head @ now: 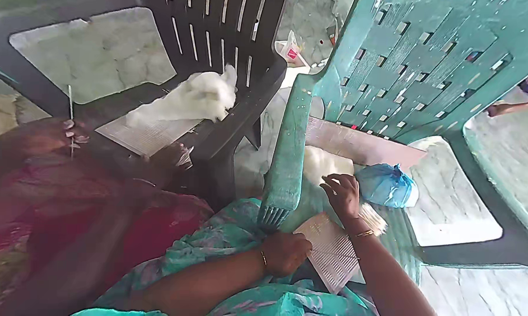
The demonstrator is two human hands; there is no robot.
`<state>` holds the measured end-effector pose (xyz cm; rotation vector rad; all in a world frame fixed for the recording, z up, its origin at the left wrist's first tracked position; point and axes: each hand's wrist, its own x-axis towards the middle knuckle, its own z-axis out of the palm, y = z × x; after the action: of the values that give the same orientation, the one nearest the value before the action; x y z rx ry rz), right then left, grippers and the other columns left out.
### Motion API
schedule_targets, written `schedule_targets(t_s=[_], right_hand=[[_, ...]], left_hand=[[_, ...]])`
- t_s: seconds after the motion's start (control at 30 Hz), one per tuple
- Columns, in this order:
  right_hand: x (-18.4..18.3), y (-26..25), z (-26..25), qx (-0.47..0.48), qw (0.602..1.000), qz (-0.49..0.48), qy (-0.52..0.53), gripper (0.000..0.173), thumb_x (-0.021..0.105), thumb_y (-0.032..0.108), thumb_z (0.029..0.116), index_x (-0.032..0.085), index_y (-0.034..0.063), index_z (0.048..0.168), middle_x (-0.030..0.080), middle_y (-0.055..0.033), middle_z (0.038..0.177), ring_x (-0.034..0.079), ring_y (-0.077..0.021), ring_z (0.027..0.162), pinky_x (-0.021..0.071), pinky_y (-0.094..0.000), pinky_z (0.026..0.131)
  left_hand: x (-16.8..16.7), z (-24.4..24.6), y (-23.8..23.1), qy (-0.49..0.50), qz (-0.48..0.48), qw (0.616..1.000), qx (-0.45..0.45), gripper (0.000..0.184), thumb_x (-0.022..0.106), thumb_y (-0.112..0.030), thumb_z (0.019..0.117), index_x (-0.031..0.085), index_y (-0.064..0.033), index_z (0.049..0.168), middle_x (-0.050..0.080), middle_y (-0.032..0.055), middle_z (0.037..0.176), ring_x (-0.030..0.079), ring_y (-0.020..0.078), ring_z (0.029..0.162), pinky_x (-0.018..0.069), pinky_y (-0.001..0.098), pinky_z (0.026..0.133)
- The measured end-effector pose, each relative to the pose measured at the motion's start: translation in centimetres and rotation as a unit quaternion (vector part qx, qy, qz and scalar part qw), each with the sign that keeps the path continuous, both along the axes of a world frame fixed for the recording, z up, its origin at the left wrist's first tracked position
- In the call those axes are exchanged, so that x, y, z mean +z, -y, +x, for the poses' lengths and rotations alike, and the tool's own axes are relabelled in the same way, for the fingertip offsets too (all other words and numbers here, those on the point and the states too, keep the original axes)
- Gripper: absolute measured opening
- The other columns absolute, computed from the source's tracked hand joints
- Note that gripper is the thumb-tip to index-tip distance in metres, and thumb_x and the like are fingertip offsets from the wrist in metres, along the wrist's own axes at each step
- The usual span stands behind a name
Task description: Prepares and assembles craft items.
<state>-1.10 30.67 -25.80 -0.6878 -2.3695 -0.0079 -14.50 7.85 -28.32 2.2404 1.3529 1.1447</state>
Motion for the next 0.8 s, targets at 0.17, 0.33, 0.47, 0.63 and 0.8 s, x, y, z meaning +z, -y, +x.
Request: schedule_targets(t_s=[0.17, 0.33, 0.47, 0.63, 0.8], right_hand=[[0.3, -0.3, -0.3, -0.039, 0.998, -0.042, 0.031, 0.022, 0.075, 0.02, 0.0908, 0.08, 0.0147, 0.112, 0.073, -0.0147, 0.112, 0.066, -0.0403, 0.107, 0.0485, -0.06, 0.091], [0.1, -0.2, -0.4, -0.03, 0.996, -0.078, 0.01, 0.015, 0.068, 0.017, 0.0951, 0.083, 0.0126, 0.095, 0.075, -0.013, 0.106, 0.067, -0.0382, 0.105, 0.0498, -0.0577, 0.092], [1.7, 1.5, 0.6, 0.064, 0.984, -0.165, -0.018, 0.011, 0.073, 0.013, 0.0896, 0.081, 0.0063, 0.091, 0.076, -0.0129, 0.101, 0.069, -0.0318, 0.103, 0.0543, -0.0466, 0.092], [5.0, 2.7, 0.7, -0.085, 0.911, -0.387, -0.112, 0.015, 0.068, 0.007, 0.0954, 0.071, -0.0032, 0.107, 0.072, -0.012, 0.104, 0.068, -0.0138, 0.095, 0.0556, -0.0314, 0.087], [3.8, 0.7, -0.3, -0.154, 0.884, -0.425, -0.12, 0.042, 0.076, 0.01, 0.0912, 0.062, 0.0005, 0.13, 0.069, -0.0163, 0.119, 0.07, -0.0213, 0.095, 0.0581, -0.0395, 0.085]], left_hand=[[-0.3, -0.2, -0.2, 0.006, 0.022, 1.0, -0.009, 0.024, 0.048, -0.014, 0.1025, 0.069, -0.0016, 0.103, 0.067, 0.0132, 0.083, 0.069, 0.0271, 0.068, 0.0564, 0.0414, 0.055], [-0.5, -0.3, -0.3, 0.013, 0.04, 0.999, -0.013, 0.024, 0.048, -0.014, 0.1021, 0.069, -0.0014, 0.103, 0.066, 0.0129, 0.082, 0.068, 0.0262, 0.066, 0.056, 0.0398, 0.055], [-0.2, -0.4, -0.2, 0.02, 0.021, 0.999, -0.021, 0.024, 0.049, -0.012, 0.1017, 0.069, 0.0007, 0.103, 0.069, 0.0151, 0.085, 0.07, 0.028, 0.07, 0.0573, 0.0418, 0.058], [-0.2, -0.3, -0.2, 0.028, 0.022, 0.999, -0.022, 0.024, 0.049, -0.012, 0.102, 0.069, 0.0013, 0.103, 0.07, 0.0155, 0.087, 0.071, 0.0277, 0.073, 0.0584, 0.0417, 0.06], [-0.5, -0.3, -0.2, 0.033, 0.039, 0.999, -0.017, 0.024, 0.048, -0.013, 0.1021, 0.069, -0.0008, 0.103, 0.069, 0.0132, 0.085, 0.07, 0.025, 0.071, 0.0578, 0.0389, 0.059]])
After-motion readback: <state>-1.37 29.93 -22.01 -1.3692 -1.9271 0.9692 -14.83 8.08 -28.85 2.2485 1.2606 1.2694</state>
